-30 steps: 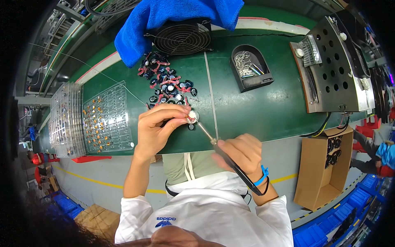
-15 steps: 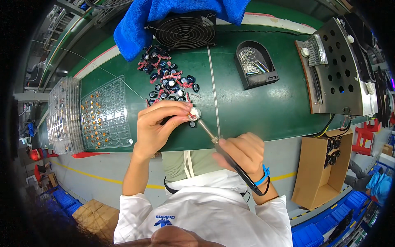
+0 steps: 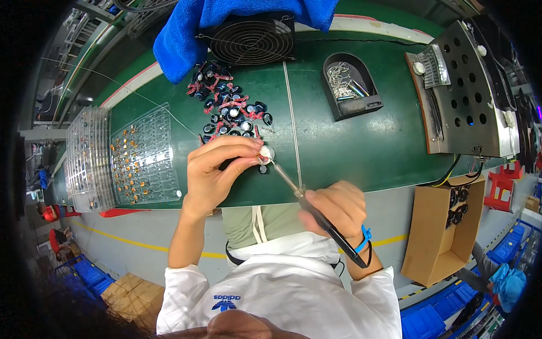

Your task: Soldering electronic components onto small circular circuit boards at an assembly line station.

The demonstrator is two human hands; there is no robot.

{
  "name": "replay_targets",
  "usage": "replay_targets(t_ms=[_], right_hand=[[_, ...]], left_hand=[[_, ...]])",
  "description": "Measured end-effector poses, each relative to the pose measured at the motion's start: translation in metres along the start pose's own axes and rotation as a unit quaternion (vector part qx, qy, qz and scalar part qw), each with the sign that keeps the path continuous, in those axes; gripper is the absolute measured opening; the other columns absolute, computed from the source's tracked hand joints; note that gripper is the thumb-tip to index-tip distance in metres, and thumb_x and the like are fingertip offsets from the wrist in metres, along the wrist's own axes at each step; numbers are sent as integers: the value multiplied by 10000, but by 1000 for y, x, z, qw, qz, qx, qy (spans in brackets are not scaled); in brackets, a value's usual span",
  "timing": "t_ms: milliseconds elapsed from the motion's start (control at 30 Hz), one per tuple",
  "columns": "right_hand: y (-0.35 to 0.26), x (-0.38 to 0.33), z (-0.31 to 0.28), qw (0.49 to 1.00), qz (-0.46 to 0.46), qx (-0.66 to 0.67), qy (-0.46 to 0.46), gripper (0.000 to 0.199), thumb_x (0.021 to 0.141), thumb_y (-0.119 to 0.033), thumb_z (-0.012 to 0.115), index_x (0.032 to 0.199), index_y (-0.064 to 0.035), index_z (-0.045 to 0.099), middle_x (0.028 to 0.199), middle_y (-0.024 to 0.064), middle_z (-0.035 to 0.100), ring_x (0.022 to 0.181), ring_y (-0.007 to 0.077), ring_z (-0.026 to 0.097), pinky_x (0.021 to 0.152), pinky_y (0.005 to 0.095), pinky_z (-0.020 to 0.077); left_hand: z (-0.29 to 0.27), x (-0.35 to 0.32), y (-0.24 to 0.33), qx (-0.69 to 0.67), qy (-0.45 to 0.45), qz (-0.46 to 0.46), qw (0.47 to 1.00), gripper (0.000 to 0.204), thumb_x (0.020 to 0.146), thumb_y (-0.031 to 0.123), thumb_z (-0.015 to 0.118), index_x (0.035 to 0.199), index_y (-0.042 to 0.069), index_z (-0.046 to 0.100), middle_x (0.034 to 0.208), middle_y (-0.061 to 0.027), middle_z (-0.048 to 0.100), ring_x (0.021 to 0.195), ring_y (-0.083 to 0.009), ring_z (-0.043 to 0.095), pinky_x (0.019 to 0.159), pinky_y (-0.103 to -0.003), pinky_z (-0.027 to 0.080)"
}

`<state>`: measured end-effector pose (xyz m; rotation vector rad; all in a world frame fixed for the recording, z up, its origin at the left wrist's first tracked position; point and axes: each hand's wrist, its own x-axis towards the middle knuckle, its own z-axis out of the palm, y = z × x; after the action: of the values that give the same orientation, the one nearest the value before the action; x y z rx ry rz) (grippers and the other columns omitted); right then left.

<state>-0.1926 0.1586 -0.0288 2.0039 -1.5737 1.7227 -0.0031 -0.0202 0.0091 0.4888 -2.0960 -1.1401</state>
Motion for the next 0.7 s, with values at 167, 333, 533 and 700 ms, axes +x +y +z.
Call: replay_targets(t_ms=[167,333,533,700], right_hand=[[1,-2,-1,1000,-1,-4,0,341,826,-206,861,1050,6,716,737,93,687,552,236,621,496,319,459],[1,-2,-2,1000,7,1,8,345,828,-211,860,1060,1,717,743,96,692,551,235,618,498,320,462],[2,-5,-1,1000,5,6,19,345,847,-222,849,1077,-2,717,745,96,695,550,235,618,500,317,470],[1,-3,0,999,10,16,36,333,851,-217,845,1072,-1,720,738,98,693,545,233,618,496,314,475]], left_hand=[[0,1,7,24,-8,2,1000,146,837,-64,792,979,-47,765,1033,-152,768,967,-259,760,865,-349,613],[0,-1,10,70,-19,28,997,167,831,-74,789,993,-50,759,1043,-153,764,959,-262,758,846,-336,618],[-2,3,11,74,-31,47,996,198,802,-77,810,992,-50,759,1037,-154,773,956,-266,763,859,-347,616],[0,5,12,107,-2,88,990,228,755,-79,842,965,-40,762,993,-146,785,957,-277,768,860,-359,615]])
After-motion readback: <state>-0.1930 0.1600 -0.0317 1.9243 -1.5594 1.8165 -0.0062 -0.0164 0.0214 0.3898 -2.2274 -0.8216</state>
